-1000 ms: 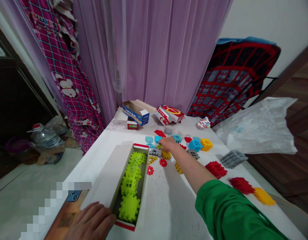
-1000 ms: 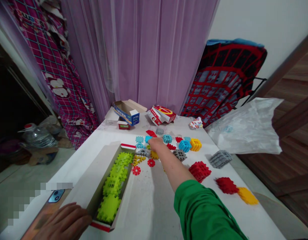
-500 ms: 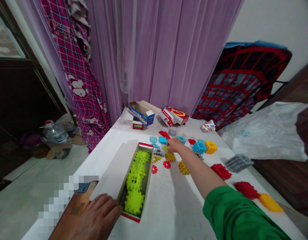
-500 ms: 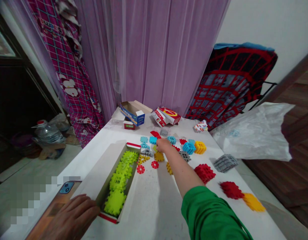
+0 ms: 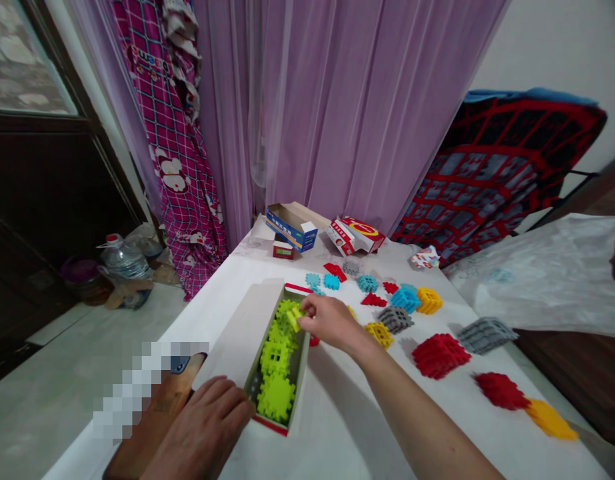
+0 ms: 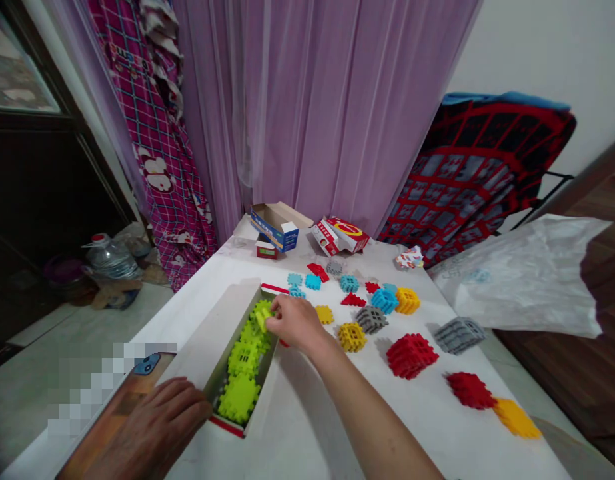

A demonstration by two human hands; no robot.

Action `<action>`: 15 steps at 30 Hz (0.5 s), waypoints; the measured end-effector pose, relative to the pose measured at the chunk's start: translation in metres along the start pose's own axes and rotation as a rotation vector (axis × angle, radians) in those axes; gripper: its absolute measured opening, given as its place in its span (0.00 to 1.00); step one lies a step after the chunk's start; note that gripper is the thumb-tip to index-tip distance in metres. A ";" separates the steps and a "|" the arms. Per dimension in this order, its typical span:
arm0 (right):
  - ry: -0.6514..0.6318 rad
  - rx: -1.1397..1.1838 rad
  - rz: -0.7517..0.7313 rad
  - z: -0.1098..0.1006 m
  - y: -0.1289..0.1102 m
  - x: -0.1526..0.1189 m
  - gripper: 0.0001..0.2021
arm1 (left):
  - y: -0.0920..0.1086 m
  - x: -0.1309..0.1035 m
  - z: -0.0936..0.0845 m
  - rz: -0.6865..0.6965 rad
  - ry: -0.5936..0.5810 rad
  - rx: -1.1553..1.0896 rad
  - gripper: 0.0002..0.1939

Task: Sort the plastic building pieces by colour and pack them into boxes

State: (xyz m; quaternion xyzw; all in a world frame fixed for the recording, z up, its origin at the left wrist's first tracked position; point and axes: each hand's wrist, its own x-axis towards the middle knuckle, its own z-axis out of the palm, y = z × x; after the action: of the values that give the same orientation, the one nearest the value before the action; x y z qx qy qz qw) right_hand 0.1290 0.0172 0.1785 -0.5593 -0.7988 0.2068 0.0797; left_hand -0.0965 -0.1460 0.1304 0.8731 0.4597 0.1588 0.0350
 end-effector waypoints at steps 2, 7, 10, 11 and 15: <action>-0.042 -0.066 0.001 0.011 -0.016 -0.008 0.13 | 0.000 -0.001 0.001 0.006 0.012 0.003 0.13; -0.088 -0.176 0.018 0.027 -0.035 -0.013 0.15 | 0.003 0.000 0.000 -0.004 0.040 0.012 0.12; -0.079 -0.220 0.007 0.024 -0.042 -0.018 0.14 | 0.003 0.000 0.002 0.004 0.056 0.027 0.10; -0.065 -0.225 0.010 0.020 -0.042 -0.020 0.14 | 0.003 -0.001 0.002 0.008 0.059 0.029 0.10; 0.063 -0.190 0.085 -0.004 -0.022 -0.026 0.14 | 0.002 -0.009 0.002 -0.017 0.169 0.076 0.09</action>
State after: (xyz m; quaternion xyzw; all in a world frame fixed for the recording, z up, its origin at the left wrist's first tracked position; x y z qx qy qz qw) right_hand 0.1213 -0.0120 0.1941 -0.6042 -0.7873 0.1155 0.0425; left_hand -0.0990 -0.1543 0.1265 0.8534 0.4740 0.2141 -0.0356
